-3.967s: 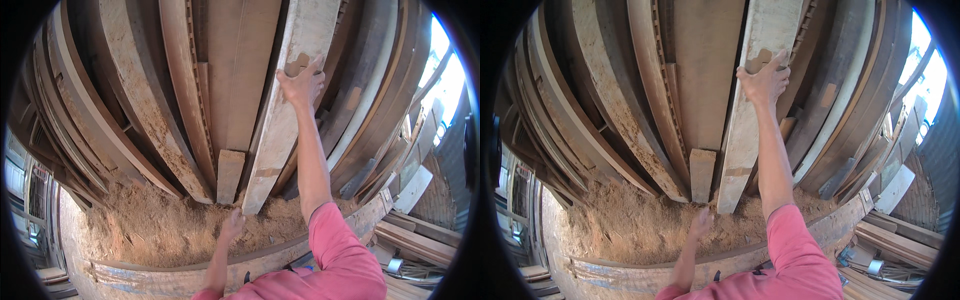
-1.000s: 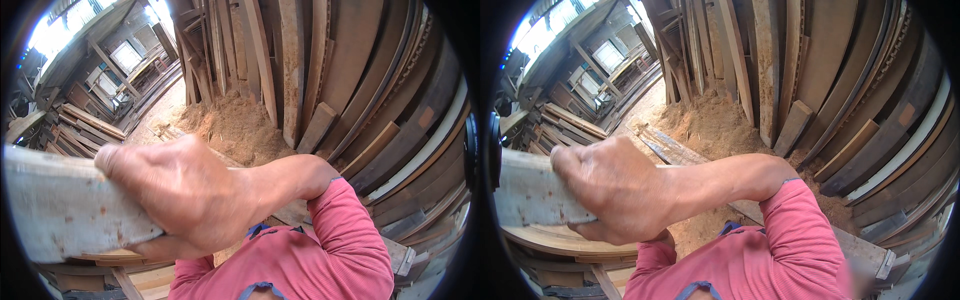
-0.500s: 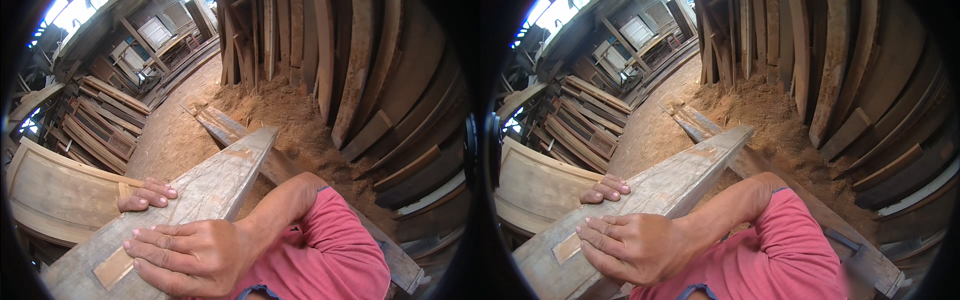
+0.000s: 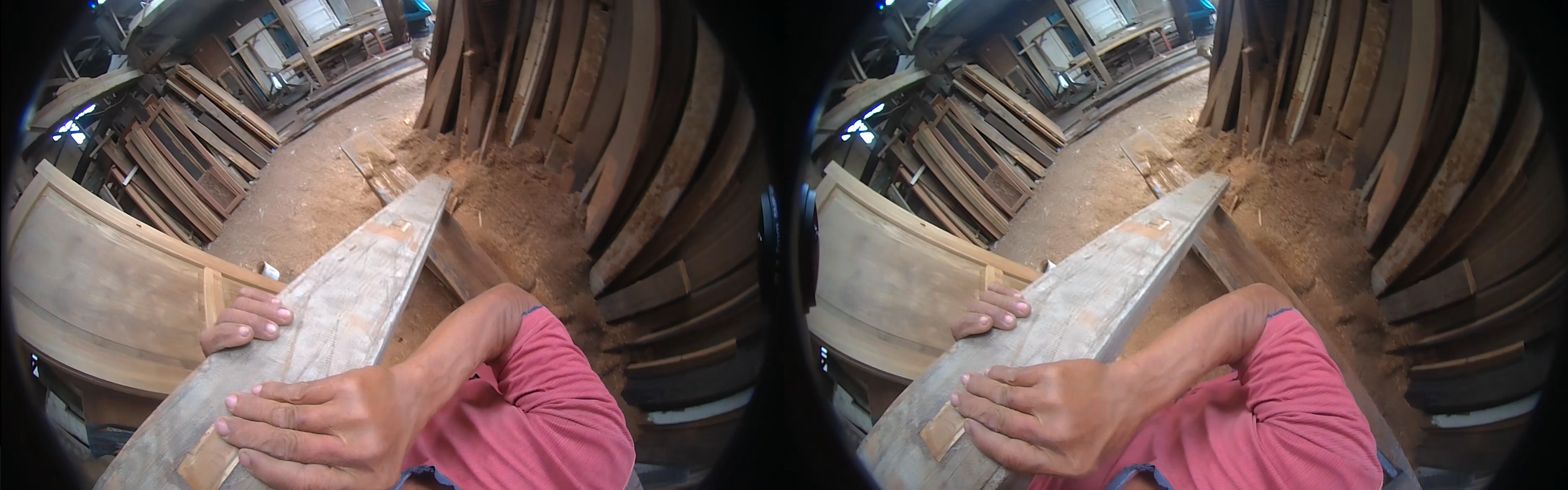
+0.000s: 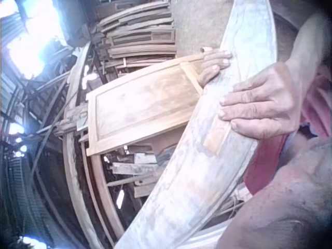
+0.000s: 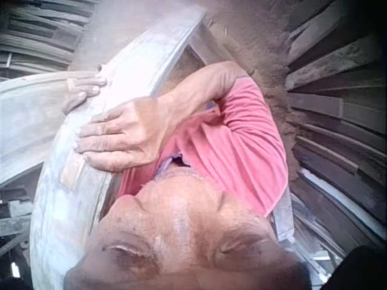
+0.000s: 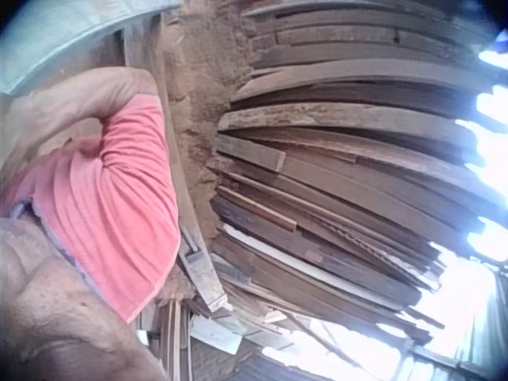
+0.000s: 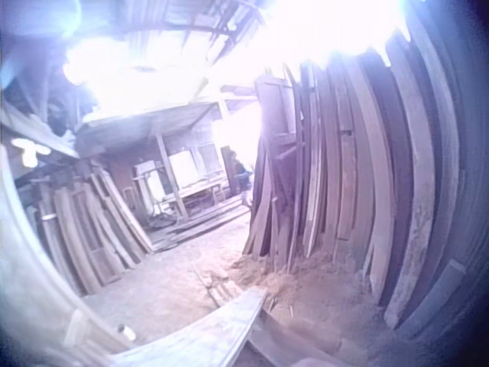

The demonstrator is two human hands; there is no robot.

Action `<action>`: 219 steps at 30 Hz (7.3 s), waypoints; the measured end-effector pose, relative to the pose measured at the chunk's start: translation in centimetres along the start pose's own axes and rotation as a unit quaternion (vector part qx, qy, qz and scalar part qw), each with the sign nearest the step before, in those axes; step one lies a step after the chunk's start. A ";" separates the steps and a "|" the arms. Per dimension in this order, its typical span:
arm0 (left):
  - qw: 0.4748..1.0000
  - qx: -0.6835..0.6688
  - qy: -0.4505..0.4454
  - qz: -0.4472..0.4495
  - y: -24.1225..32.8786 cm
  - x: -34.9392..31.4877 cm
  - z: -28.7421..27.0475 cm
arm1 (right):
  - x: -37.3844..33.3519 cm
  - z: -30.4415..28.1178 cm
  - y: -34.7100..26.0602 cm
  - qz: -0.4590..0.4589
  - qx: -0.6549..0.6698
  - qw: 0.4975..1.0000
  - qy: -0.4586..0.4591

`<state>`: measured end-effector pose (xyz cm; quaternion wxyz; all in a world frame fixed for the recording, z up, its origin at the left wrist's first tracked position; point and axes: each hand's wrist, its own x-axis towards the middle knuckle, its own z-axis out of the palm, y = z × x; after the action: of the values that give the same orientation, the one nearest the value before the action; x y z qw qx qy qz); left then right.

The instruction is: The person organizes wooden planks by picking them up from a large central stack and leaning them vertically against other planks. They then place two long, narrow metal bars on a horizontal support beam, align them, and use pliers to adjust them. Finally, they pick up a small piece of wood from the floor.

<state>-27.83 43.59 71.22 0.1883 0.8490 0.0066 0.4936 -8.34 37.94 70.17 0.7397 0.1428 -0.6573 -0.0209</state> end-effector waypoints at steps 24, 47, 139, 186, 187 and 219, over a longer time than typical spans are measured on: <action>0.958 -0.150 0.238 -0.046 -35.7 0.3 -13.6 | -8.3 2.6 35.3 0.042 -0.120 0.989 -0.070; 0.964 -0.196 0.132 -0.119 -74.6 5.5 -14.2 | -17.2 -10.4 61.6 0.333 -0.336 0.876 -0.096; 0.918 -0.310 0.242 0.054 -165.8 23.8 -75.5 | -51.9 -7.3 168.6 0.331 -0.537 0.775 0.029; 0.827 -0.526 -0.194 -0.050 -235.1 58.0 -16.7 | -67.3 -73.1 204.0 0.340 -0.874 0.315 0.150; 0.808 -0.537 -0.230 -0.074 -236.0 58.4 -16.1 | -66.7 -73.7 204.7 0.319 -0.872 0.335 0.162; 0.907 -0.165 -0.382 -0.067 -235.2 44.0 3.4 | -108.0 -23.7 188.6 0.517 -0.436 -0.235 0.698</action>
<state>38.70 269.67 29.78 0.3461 0.9272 -0.0902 0.1114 -29.29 246.66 8.61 -0.3581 0.6811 -0.6064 -0.2006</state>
